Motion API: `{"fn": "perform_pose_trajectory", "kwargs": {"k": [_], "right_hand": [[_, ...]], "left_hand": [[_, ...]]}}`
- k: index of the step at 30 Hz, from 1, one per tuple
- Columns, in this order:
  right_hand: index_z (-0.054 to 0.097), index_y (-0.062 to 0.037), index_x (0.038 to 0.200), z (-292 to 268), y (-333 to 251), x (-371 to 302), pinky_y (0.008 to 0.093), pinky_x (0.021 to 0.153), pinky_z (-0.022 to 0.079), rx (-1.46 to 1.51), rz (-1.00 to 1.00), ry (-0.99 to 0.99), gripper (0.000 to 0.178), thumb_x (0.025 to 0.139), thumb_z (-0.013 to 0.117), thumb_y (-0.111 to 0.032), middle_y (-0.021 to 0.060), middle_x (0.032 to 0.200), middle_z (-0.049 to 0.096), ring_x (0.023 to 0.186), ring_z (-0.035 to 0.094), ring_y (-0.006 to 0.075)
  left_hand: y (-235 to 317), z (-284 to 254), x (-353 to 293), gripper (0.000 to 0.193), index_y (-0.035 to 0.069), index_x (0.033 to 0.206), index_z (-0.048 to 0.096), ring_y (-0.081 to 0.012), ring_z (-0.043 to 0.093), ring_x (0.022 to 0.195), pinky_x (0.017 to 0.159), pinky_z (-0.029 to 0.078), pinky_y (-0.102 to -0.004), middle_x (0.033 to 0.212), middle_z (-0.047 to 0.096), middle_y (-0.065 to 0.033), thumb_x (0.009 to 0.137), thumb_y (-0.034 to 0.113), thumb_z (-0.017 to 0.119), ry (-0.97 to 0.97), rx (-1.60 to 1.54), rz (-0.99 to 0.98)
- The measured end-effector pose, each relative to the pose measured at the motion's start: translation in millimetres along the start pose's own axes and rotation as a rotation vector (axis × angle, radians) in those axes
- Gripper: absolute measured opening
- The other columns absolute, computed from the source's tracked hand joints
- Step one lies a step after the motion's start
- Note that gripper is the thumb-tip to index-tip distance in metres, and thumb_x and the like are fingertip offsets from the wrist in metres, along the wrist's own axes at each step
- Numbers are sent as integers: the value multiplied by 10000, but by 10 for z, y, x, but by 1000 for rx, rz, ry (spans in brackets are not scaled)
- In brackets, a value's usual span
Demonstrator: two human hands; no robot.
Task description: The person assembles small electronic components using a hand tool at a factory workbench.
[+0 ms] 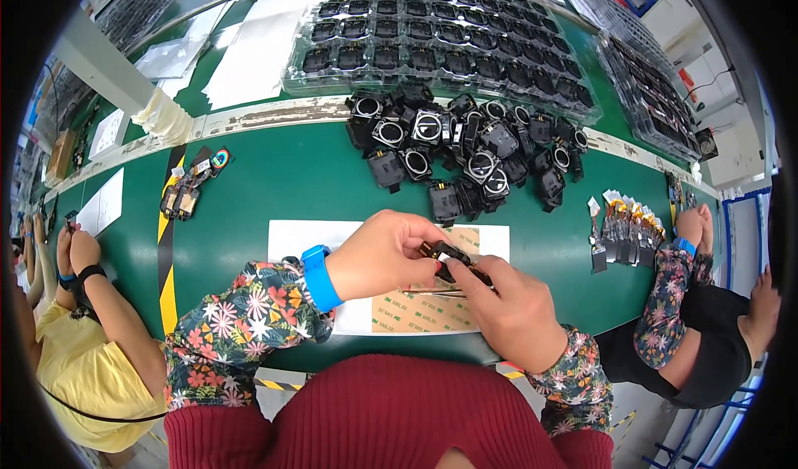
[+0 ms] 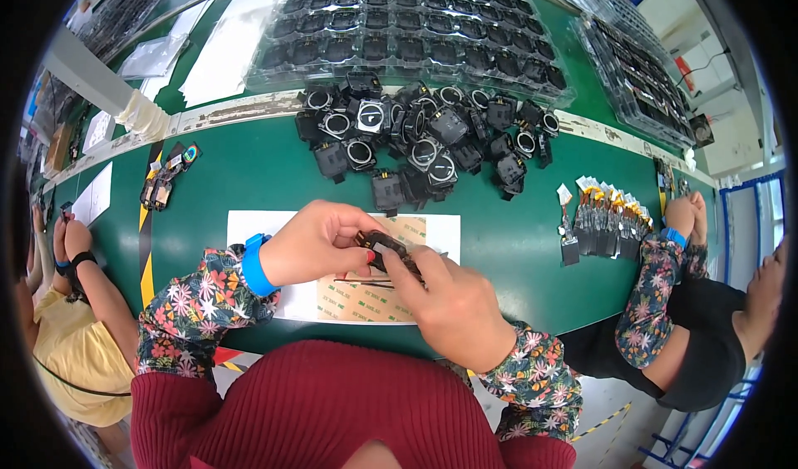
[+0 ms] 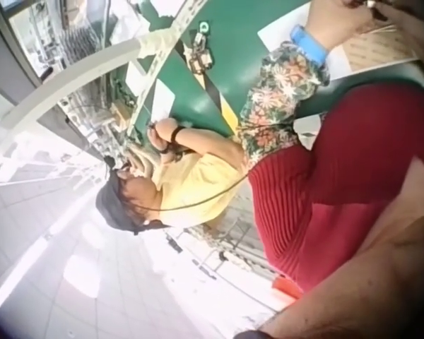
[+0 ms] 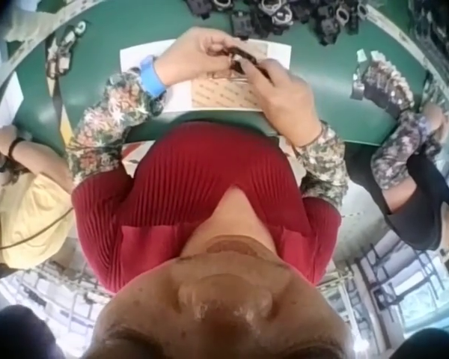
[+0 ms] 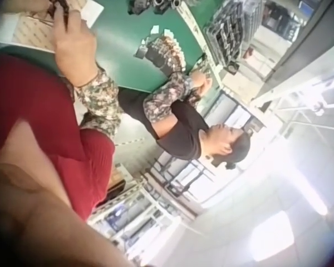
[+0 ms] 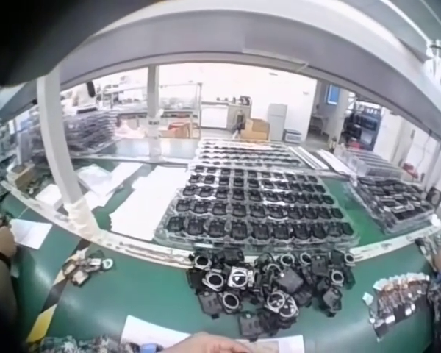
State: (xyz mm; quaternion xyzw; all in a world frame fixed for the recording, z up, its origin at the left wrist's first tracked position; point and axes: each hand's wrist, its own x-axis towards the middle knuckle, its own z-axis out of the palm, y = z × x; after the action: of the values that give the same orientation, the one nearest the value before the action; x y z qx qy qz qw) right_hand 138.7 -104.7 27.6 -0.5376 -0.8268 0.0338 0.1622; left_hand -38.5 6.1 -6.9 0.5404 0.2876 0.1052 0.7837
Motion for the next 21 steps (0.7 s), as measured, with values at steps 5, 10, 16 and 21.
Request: {"fn": "perform_pose_trajectory", "kwargs": {"k": [5, 10, 16, 21], "right_hand": [[603, -40, 1118, -19, -28, 8, 297, 524, 497, -51, 13, -43, 414, 706, 581, -18, 88, 878, 531, 600, 579, 196], [593, -40, 1137, -30, -24, -11, 294, 524, 496, -64, 10, -51, 426, 712, 576, -26, 92, 885, 534, 602, 579, 195], [584, -41, 1152, 1, -31, -16, 296, 523, 493, -68, -3, -48, 449, 703, 578, -37, 90, 884, 530, 617, 579, 189], [575, -36, 1159, 10, -75, -36, 295, 530, 495, -62, 6, -103, 469, 690, 578, -33, 90, 889, 527, 656, 589, 190]], "left_hand": [[37, 9, -23, 234, -36, 1037, 593, -67, 596, 627, 495, 441, -188, 780, 647, -60, 805, -13, 585, 38, 7, 25], [39, -14, -4, 242, -32, 1048, 592, -66, 596, 631, 505, 448, -188, 780, 651, -58, 807, -13, 581, 16, -12, -18], [36, -28, -13, 259, -41, 1073, 570, -83, 619, 683, 563, 492, -199, 845, 652, -76, 816, -15, 570, -3, -52, -70], [-28, -15, 0, 133, -38, 946, 556, -94, 624, 703, 622, 528, -221, 850, 633, -74, 814, -50, 544, 10, -57, -58]]}}
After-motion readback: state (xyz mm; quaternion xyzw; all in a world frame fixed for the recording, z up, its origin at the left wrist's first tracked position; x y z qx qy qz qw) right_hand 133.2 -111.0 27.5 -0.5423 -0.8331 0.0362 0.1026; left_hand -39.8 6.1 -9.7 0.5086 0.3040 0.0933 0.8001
